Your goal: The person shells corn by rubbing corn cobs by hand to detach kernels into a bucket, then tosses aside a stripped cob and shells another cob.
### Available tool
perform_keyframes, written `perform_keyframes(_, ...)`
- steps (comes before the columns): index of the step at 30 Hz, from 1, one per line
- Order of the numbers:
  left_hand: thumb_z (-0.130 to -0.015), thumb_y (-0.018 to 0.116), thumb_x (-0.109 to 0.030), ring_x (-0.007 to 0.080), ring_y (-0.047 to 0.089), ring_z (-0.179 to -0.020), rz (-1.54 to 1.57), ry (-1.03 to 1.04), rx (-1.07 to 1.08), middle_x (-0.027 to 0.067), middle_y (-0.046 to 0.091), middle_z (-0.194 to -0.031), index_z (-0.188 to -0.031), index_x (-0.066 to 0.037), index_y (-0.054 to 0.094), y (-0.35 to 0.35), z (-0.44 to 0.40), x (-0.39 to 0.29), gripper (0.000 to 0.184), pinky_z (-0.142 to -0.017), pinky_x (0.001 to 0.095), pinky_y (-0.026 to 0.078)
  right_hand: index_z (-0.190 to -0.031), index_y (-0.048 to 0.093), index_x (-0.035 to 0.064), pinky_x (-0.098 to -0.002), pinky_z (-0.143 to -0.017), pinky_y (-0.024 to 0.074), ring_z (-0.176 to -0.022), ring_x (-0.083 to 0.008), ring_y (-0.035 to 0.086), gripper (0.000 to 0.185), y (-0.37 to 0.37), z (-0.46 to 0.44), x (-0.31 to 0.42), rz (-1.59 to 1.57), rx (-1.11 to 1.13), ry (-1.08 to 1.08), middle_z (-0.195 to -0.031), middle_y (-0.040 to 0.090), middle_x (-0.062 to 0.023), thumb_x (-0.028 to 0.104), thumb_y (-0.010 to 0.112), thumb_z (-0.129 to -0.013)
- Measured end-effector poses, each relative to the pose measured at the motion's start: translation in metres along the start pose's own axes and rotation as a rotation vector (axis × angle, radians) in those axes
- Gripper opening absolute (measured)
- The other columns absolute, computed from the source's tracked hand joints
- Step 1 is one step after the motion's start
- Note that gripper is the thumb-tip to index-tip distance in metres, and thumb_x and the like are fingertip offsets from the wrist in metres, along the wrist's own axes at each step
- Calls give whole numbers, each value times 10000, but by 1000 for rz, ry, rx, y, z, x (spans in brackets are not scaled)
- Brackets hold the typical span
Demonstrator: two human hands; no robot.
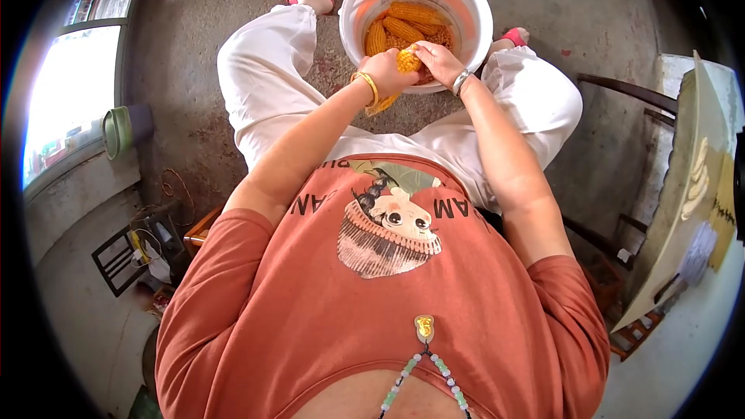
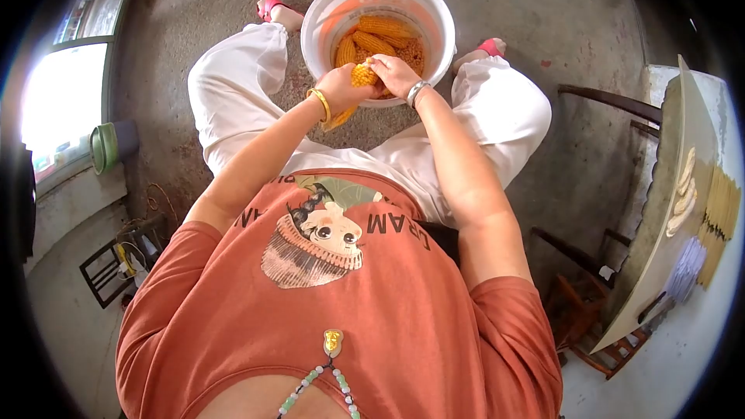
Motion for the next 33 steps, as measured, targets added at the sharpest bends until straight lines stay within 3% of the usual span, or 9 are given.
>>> perform_keyframes(6,-665,622,-487,345,628,-881,73,-29,-31,225,644,-909,-1002,30,563,-2,0,-5,620,-807,391,475,-959,629,10,-253,-666,474,-697,-122,564,411,-3,8,21,-339,2,372,-780,618,-51,380,453,-952)
perform_keyframes(13,-667,590,-545,319,637,-897,32,-21,-47,198,656,-930,-1047,24,561,-1,1,-3,686,-843,372,469,-928,626,24,-242,-632,471,-665,-93,547,339,-4,12,25,-304,117,182,-749,593,-18,341,505,-938)
perform_keyframes(16,-664,588,-547,321,638,-890,57,-32,-20,196,657,-921,-1049,23,558,-1,0,-2,689,-849,376,464,-933,633,25,-249,-643,475,-698,-101,563,357,-1,10,18,-228,58,131,-767,607,-30,349,484,-945)
perform_keyframes(19,-660,587,-551,321,639,-883,12,-22,-21,198,656,-915,-1051,22,555,0,1,-4,694,-849,378,462,-940,634,26,-261,-648,481,-716,-117,585,382,2,3,7,102,-126,-55,-792,627,-48,364,459,-953)
perform_keyframes(22,-666,645,-468,358,625,-875,82,-21,-55,229,642,-899,-987,1,572,-2,3,-6,572,-797,411,474,-954,637,18,-263,-646,491,-737,-124,600,406,1,0,0,73,-104,18,-821,642,-53,377,447,-955)
perform_keyframes(25,-660,658,-473,356,627,-875,76,-12,-60,233,641,-897,-988,16,564,-1,2,-5,596,-802,413,472,-980,640,12,-253,-634,496,-720,-113,590,403,-1,4,-2,-250,-83,222,-792,634,-39,368,453,-952)
perform_keyframes(28,-646,680,-487,345,629,-889,153,16,-206,240,640,-898,-997,39,555,4,2,1,644,-809,406,471,-1001,643,16,-242,-626,497,-706,-93,568,391,-3,3,2,-377,-42,266,-769,613,-21,361,465,-948)
perform_keyframes(31,-646,654,-561,346,610,-965,199,-4,-166,257,629,-979,-1099,73,533,3,-2,6,789,-861,386,458,-1017,645,32,-233,-630,490,-676,-82,546,356,-6,8,17,-500,-7,346,-760,593,-8,343,491,-941)
perform_keyframes(33,-655,649,-556,346,611,-963,256,-16,-90,255,629,-980,-1088,65,543,1,-4,7,764,-855,390,461,-1007,644,37,-230,-634,485,-676,-80,545,323,-8,8,22,-487,71,296,-772,592,-4,319,503,-939)
Point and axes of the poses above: each hand's wrist, its own z-axis away from the middle knuckle, its own y-axis out of the palm, x = y × z, the point moved 1 cm from there along -z, towards the middle knuckle
